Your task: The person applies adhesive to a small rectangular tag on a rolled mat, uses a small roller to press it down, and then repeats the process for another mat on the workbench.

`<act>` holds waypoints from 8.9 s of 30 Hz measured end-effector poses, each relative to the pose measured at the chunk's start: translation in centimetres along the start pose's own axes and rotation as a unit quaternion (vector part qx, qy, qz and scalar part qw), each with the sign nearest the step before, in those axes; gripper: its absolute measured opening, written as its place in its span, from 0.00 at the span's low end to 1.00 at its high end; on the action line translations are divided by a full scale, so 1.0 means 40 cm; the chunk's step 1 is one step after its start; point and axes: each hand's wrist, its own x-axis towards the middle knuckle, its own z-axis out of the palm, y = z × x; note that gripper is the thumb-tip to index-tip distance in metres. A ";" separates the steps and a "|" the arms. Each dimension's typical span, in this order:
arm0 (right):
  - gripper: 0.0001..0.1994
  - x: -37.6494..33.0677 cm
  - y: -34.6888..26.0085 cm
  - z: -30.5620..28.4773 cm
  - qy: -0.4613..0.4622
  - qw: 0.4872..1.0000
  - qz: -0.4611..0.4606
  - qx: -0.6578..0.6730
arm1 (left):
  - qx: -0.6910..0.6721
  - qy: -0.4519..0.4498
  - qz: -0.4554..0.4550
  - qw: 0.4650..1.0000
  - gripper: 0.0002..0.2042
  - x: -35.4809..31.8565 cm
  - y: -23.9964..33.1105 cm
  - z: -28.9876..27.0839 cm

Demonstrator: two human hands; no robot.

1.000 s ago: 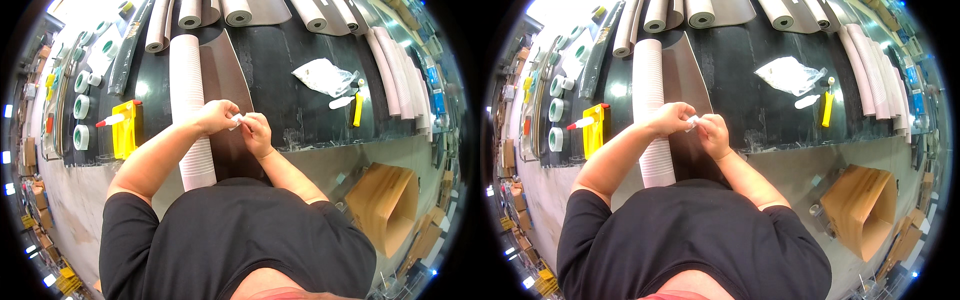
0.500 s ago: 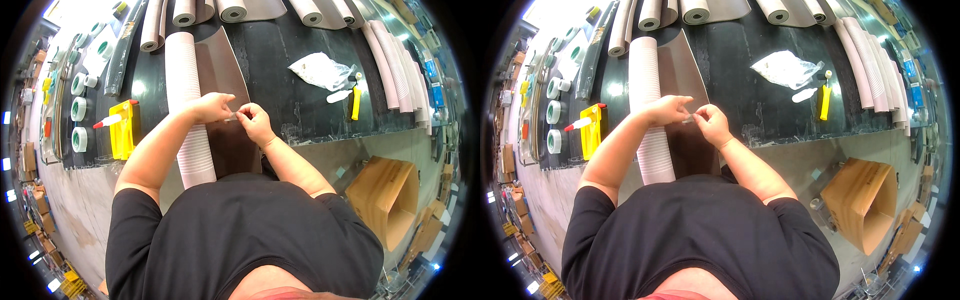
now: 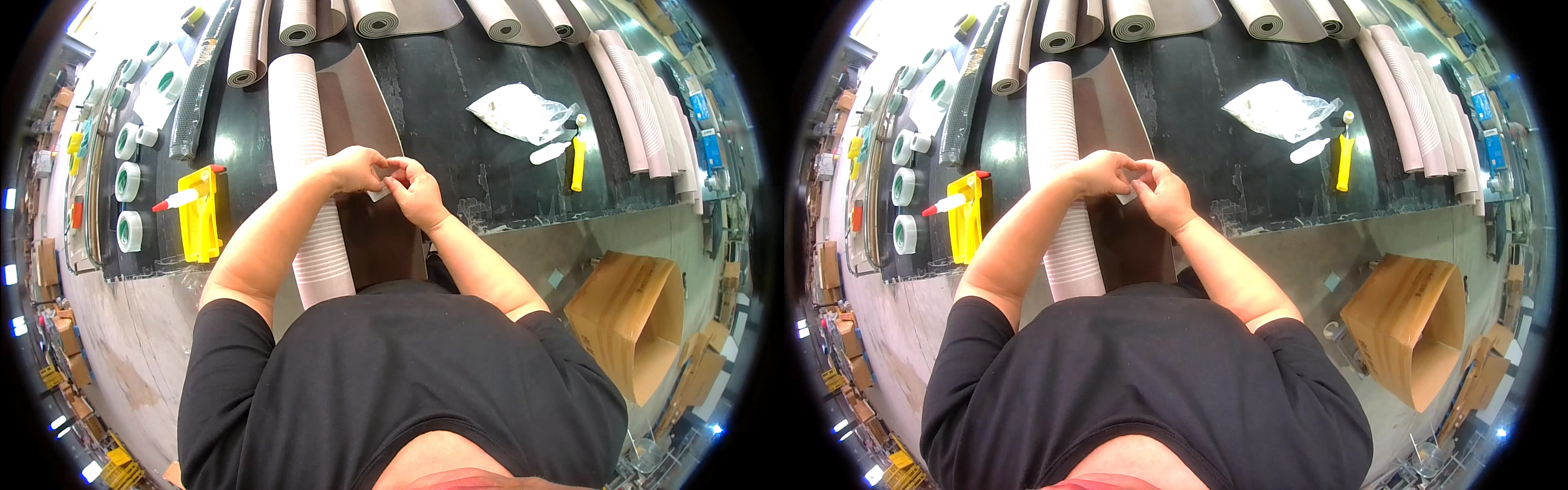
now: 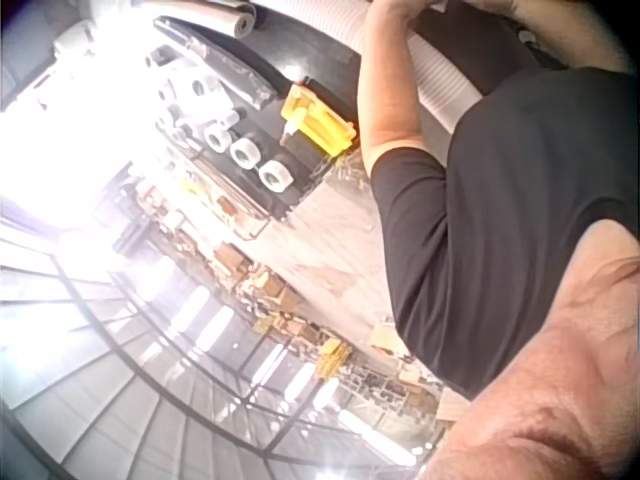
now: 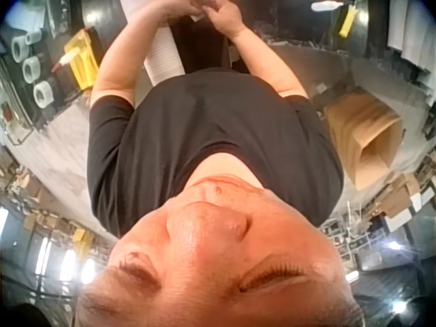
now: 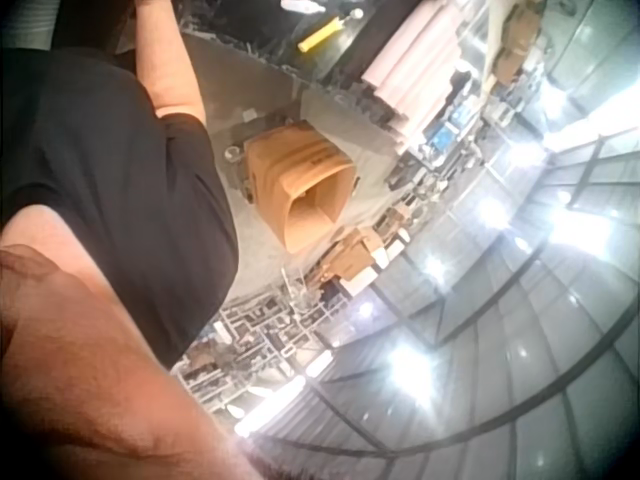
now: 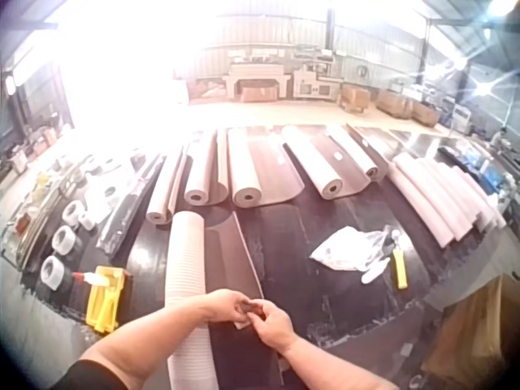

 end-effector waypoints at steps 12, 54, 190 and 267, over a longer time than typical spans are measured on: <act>0.30 -0.041 -0.004 -0.049 0.083 0.975 -0.112 -0.171 | -0.159 0.265 0.046 0.950 0.11 -0.019 0.009 0.007; 0.12 -0.169 0.145 -0.585 0.218 0.961 -0.137 0.098 | -0.154 -0.035 -0.031 0.987 0.08 0.217 0.123 -0.035; 0.08 0.031 0.067 -0.116 0.172 0.963 -0.203 -0.041 | -0.236 -0.039 0.043 0.970 0.10 0.372 0.111 -0.085; 0.07 0.010 0.085 -0.132 0.221 0.948 -0.197 -0.114 | -0.248 -0.035 0.035 0.968 0.10 0.365 0.112 -0.087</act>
